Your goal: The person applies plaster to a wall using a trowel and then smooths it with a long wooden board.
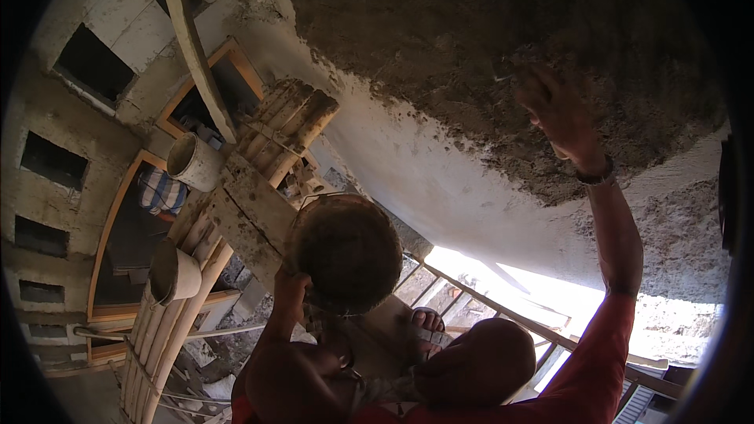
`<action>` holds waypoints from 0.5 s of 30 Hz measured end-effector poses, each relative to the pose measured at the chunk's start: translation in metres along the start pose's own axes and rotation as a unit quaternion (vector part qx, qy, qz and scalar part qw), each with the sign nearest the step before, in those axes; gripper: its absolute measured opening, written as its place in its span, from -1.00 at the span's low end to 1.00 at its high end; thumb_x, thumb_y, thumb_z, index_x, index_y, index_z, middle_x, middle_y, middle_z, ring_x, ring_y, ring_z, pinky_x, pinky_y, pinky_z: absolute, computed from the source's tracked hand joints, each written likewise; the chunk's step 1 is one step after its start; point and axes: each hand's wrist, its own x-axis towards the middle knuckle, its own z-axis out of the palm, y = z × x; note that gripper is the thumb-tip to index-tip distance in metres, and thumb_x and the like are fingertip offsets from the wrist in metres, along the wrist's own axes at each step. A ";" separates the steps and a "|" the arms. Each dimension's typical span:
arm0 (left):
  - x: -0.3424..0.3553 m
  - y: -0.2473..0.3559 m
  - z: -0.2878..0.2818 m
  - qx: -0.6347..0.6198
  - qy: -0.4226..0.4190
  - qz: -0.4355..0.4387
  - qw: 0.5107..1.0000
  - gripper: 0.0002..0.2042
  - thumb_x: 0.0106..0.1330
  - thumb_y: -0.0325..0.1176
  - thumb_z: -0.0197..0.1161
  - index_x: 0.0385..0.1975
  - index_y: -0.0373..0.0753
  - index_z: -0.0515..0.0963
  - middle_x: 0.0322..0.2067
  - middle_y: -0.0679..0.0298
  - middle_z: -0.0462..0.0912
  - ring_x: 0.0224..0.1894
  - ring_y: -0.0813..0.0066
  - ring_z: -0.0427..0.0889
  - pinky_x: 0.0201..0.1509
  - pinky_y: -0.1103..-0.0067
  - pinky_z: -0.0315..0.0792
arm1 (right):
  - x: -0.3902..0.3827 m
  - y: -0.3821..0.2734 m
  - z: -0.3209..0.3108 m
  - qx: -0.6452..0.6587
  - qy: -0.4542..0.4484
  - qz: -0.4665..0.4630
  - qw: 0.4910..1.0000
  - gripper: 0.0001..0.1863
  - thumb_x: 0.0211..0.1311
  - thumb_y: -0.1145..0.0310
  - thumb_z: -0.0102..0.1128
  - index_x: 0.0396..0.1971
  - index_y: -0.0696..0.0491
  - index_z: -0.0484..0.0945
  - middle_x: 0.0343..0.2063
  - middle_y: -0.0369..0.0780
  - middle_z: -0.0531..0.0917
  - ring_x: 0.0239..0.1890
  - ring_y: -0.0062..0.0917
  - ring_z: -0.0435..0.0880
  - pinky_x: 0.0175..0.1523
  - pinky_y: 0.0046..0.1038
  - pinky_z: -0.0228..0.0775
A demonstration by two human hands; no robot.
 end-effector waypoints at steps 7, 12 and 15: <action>-0.004 -0.003 0.019 -0.031 -0.025 0.014 0.999 -0.54 -0.11 -0.63 0.09 -0.07 -0.39 0.45 -0.32 0.28 0.53 -0.34 0.49 0.49 -0.27 0.58 0.39 | -0.103 -0.016 0.145 -0.170 -0.232 -0.281 0.916 -0.75 0.12 0.36 0.15 -0.15 -0.10 0.55 -0.46 -0.15 0.51 -0.45 -0.37 0.62 -0.46 -0.33 0.52; -0.011 -0.002 0.017 0.014 -0.029 0.071 0.997 -0.56 -0.07 -0.64 0.07 -0.07 -0.38 0.45 -0.38 0.28 0.52 -0.38 0.51 0.49 -0.32 0.59 0.39 | -0.096 -0.027 0.228 -0.315 -0.106 -0.353 0.874 -0.79 0.04 0.33 0.16 -0.30 0.05 0.53 -0.55 -0.20 0.56 -0.46 -0.41 0.61 -0.42 -0.36 0.45; -0.015 -0.004 0.020 -0.006 -0.014 0.039 0.999 -0.58 -0.06 -0.62 0.06 -0.09 -0.37 0.46 -0.46 0.33 0.49 -0.47 0.56 0.44 -0.41 0.58 0.33 | -0.105 -0.006 0.255 -0.188 -0.306 -0.263 0.896 -0.85 0.09 0.38 0.12 -0.34 0.09 0.50 -0.57 -0.09 0.59 -0.49 -0.24 0.65 -0.41 -0.21 0.47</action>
